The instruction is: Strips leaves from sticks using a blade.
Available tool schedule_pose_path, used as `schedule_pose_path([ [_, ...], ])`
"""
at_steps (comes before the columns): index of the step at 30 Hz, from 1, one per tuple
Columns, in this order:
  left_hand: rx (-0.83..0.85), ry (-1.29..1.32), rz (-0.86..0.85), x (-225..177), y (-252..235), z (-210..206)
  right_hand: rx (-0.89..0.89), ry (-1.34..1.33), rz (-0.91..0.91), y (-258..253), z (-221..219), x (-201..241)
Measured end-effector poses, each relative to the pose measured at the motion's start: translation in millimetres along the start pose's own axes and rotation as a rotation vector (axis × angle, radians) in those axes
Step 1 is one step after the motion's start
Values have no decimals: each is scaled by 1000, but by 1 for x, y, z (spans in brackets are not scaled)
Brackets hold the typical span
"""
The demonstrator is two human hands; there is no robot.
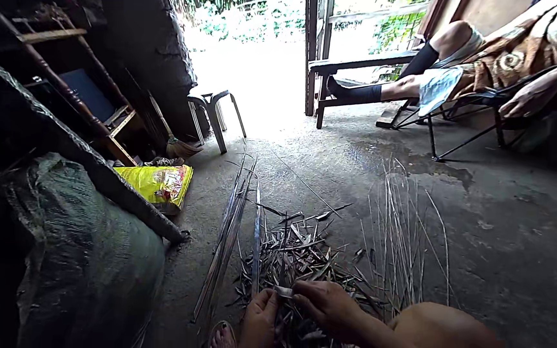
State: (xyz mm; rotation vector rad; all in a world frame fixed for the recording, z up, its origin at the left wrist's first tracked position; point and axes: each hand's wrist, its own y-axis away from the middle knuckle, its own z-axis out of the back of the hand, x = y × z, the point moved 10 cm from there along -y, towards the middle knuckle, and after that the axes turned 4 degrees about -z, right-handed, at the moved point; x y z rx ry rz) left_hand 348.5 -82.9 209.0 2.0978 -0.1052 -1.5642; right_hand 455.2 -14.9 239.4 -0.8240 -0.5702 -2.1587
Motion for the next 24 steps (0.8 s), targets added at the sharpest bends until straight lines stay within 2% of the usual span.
schedule_pose_path([
  [4, 7, 1, 14, 3, 2, -3, -165, 112, 51, -1, 6, 3],
  [8, 3, -10, 42, 11, 4, -6, -101, 130, -19, -7, 5, -8],
  [12, 25, -18, 40, 11, 5, -7, -124, 155, -65, -8, 11, -17],
  [17, 54, -78, 35, 15, 10, -9, -138, 47, -317, -14, 31, -51],
  [20, 64, -78, 30, 16, 12, -9, -76, -55, -474, -19, 33, -76],
  [24, 72, -99, 14, 13, 16, -6, -128, -131, -691, -21, 39, -114],
])
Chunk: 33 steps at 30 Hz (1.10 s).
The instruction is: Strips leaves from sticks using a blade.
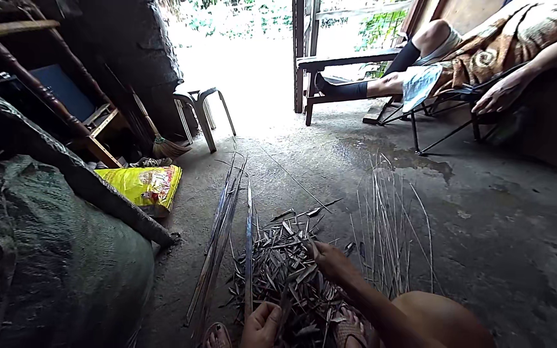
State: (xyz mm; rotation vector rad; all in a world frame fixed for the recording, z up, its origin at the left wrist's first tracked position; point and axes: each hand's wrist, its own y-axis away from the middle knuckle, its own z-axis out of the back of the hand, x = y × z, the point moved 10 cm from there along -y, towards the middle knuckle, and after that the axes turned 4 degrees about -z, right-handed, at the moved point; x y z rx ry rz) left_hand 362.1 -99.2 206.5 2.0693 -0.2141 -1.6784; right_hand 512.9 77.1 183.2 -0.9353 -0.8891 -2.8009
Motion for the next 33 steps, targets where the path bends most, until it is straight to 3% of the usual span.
schedule_pose_path([
  [4, -20, 22, 11, 2, 1, 7, -8, -319, 3, -1, 2, -4],
  [7, -39, 40, 6, 2, 0, 11, 104, -728, 66, 24, -12, 13],
  [9, -44, 33, 9, 4, -1, 11, 207, -845, 97, 41, -22, 22],
  [12, -38, -24, 6, 8, -1, 12, 317, -820, 144, 51, -38, 29],
  [17, -79, -218, 2, 18, -1, 16, 301, -593, 128, 39, -56, 20],
  [23, -83, -343, 58, 35, -1, 17, 387, -677, -83, 28, -94, -5],
  [30, -60, -388, 97, 44, 1, 20, 329, -715, -189, 15, -111, -20],
  [33, -54, -378, 98, 47, 1, 22, 386, -815, -259, 13, -117, -22],
])
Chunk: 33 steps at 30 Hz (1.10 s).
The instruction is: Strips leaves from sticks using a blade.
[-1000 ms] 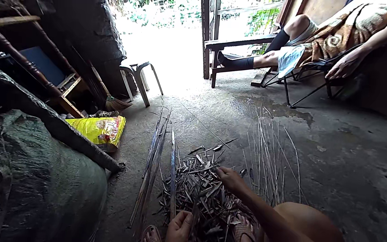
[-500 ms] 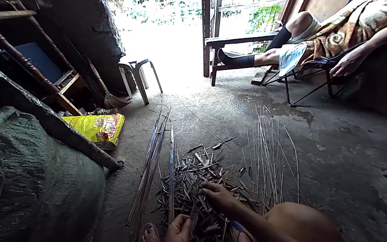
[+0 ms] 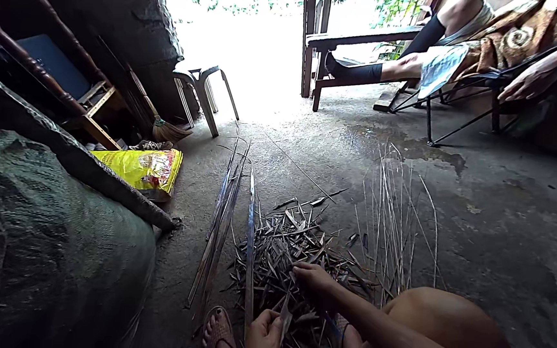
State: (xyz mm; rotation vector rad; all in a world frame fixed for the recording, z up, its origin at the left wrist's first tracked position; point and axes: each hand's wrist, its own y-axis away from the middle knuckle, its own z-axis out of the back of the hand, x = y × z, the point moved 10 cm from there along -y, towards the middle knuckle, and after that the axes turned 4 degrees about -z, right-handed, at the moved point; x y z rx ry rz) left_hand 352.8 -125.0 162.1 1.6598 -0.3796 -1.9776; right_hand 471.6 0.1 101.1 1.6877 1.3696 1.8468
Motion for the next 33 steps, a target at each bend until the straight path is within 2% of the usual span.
schedule_pose_path([
  [6, -28, 48, -4, 0, 0, 10, 117, -83, 7, 6, -19, 4],
  [12, 2, 60, -1, 1, 4, 8, 40, -86, 157, 3, -12, 19],
  [22, 26, 26, -6, 2, 2, 5, 133, -119, 69, 3, -17, 12],
  [27, 25, 26, -11, 1, 0, 6, 161, -184, 127, 5, -13, 29],
  [33, 33, 36, -27, -4, 4, 6, 104, -115, 238, 8, -5, 41],
])
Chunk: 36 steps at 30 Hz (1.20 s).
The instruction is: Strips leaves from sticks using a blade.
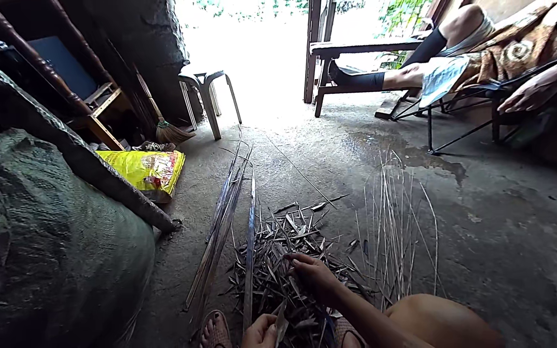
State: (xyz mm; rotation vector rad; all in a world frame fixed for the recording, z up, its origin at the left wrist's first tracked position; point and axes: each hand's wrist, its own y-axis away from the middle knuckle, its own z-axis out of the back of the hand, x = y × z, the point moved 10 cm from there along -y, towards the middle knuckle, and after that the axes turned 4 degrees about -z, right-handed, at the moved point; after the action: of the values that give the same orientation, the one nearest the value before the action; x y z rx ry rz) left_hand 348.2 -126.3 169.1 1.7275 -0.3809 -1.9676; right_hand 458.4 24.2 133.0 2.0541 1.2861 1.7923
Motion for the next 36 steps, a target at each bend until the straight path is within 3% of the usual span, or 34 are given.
schedule_pose_path([
  [8, -65, -131, -55, -11, 5, 7, -51, 149, 43, -6, 6, -5],
  [17, -25, -129, -19, -1, -1, 0, -123, 184, -58, -14, 4, -26],
  [26, -24, -115, -22, -9, 1, -3, -312, 358, -36, -14, 24, -15],
  [29, -38, -77, -62, -15, 9, 0, -378, 272, -117, -13, 41, -8],
  [32, -144, 55, -75, -17, 3, 17, -246, 120, -220, -2, 25, -19],
  [36, -196, 135, -57, -21, -6, 29, 77, 125, -114, 26, -28, -15],
])
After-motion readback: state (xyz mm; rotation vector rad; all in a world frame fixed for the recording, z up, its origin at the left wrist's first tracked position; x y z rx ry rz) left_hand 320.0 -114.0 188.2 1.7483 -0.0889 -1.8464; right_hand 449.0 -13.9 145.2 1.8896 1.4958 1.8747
